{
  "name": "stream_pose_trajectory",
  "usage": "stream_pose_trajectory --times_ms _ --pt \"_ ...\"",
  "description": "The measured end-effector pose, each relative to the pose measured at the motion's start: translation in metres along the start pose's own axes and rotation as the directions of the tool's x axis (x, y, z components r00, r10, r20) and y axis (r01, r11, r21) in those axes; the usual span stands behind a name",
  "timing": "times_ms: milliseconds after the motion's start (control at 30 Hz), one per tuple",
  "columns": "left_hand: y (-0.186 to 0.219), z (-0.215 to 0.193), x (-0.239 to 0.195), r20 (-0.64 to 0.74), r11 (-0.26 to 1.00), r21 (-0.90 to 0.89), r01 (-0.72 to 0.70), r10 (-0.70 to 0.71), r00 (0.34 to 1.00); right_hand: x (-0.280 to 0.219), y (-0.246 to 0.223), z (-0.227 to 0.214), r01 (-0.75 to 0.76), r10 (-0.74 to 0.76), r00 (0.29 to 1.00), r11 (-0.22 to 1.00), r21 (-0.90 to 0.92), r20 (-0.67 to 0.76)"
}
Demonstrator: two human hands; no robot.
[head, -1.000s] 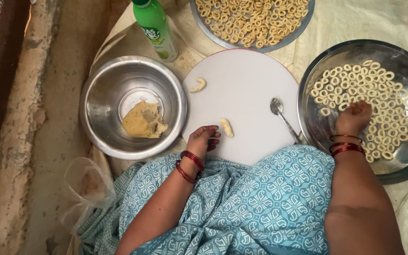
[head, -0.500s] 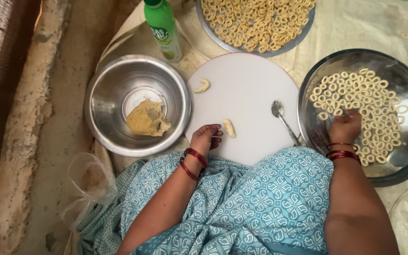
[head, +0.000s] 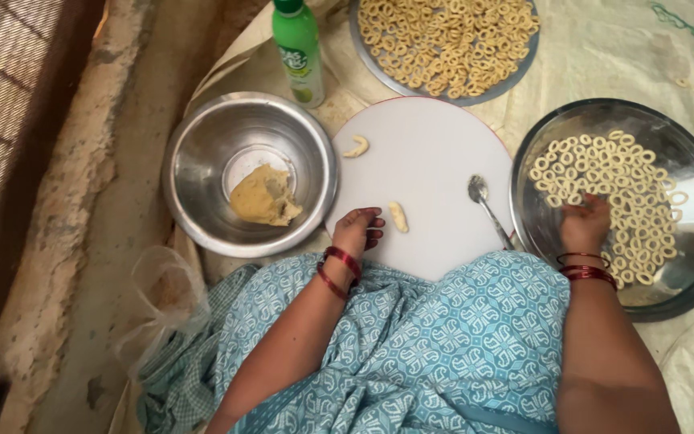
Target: The person rolls small pieces of dough into thin ropes on a white board, then joins the ends to form ring shapes and places them on a metal tray. The process is repeated continuously with dough taken from a metal bowl.
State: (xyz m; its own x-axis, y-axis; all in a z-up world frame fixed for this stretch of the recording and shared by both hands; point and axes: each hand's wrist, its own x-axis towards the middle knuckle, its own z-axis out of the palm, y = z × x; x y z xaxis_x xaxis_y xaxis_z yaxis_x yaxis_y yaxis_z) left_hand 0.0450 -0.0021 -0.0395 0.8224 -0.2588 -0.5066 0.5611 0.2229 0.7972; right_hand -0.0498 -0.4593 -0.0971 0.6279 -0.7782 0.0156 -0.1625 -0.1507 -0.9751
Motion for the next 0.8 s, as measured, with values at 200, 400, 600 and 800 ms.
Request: stream_pose_trajectory --times_ms 200,400,600,800 --pt "-0.007 0.0 0.015 0.011 1.0 0.012 0.028 -0.028 1.0 -0.01 -0.11 0.066 0.116 -0.038 0.891 0.982 -0.146 0.453" --pt "-0.017 -0.009 0.02 -0.015 0.997 0.077 -0.027 0.028 0.999 -0.102 -0.148 0.207 0.64 -0.051 0.538 0.674 -0.368 0.842" --pt "-0.028 -0.024 0.018 -0.042 0.981 0.102 -0.165 0.17 0.985 -0.176 -0.179 0.219 0.643 -0.043 0.589 0.629 -0.437 0.807" --pt "0.008 -0.009 -0.006 0.223 0.772 -0.632 0.069 0.096 0.97 -0.251 -0.22 0.205 0.448 -0.048 0.544 0.861 -0.242 0.838"
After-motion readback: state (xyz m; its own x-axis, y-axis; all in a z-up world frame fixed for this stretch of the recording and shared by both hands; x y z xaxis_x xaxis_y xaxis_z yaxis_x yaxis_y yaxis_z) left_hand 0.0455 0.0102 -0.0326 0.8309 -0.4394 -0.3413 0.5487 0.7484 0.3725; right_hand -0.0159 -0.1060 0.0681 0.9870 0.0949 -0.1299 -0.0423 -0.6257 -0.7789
